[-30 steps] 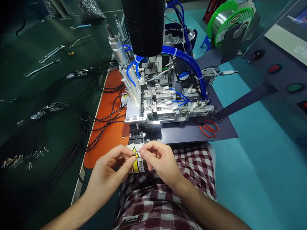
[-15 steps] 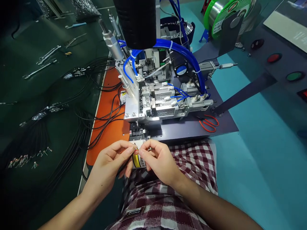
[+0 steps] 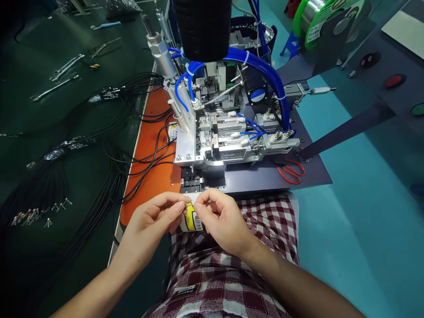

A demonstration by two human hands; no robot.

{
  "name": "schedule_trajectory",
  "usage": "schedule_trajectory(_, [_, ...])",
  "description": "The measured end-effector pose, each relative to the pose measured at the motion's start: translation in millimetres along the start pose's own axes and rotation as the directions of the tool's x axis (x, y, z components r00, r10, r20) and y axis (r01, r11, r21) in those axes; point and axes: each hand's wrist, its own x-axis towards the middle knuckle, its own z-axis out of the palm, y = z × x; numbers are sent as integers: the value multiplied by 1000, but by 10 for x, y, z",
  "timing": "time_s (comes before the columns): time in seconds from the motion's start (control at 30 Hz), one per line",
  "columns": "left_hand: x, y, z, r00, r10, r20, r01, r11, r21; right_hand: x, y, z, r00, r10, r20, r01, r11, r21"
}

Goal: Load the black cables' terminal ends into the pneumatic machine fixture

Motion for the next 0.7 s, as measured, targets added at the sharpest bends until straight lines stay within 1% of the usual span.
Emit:
schedule_trajectory(0.03, [21, 21, -21, 996, -73, 45, 75, 996, -40, -1, 3, -3, 1000, -26, -8, 26, 1000, -13])
schedule_trajectory(0.07, [41, 36, -37, 990, -119, 75, 124, 990, -66, -2, 3, -3, 999, -51, -15, 51, 998, -33])
schedule_trajectory(0.1, [58, 43, -47, 986, -139, 87, 147, 986, -83, -4, 2, 0, 997, -72, -19, 71, 996, -57])
schedule_trajectory(0.27, [120, 17, -34, 986, -163, 42, 167, 976, -138, -6, 7, 86, 986, -147, -75, 132, 976, -171])
schedule_trajectory(0.33, [155, 16, -32, 982, -187, 39, 191, 972, -138, 12, 24, 112, 983, -154, -103, 133, 973, -188])
schedule_trajectory(0.4, [199, 28, -44, 976, -208, 63, 215, 965, -147, 46, 36, 97, 987, -130, -95, 111, 976, -188])
schedule_trajectory(0.5, [259, 53, -76, 965, -228, 127, 249, 951, -185, 117, 19, 6, 997, -50, -53, 43, 990, -132])
schedule_trajectory(0.57, [286, 63, -92, 956, -246, 158, 276, 937, -214, 164, -12, -58, 998, -2, -60, -1, 998, -59])
schedule_trajectory(0.63, [301, 67, -104, 951, -257, 174, 294, 925, -240, 205, -42, -90, 997, 14, -76, -13, 1000, 10])
schedule_trajectory(0.7, [309, 67, -114, 949, -254, 185, 296, 920, -256, 238, -59, -86, 998, 23, -66, -19, 998, 67])
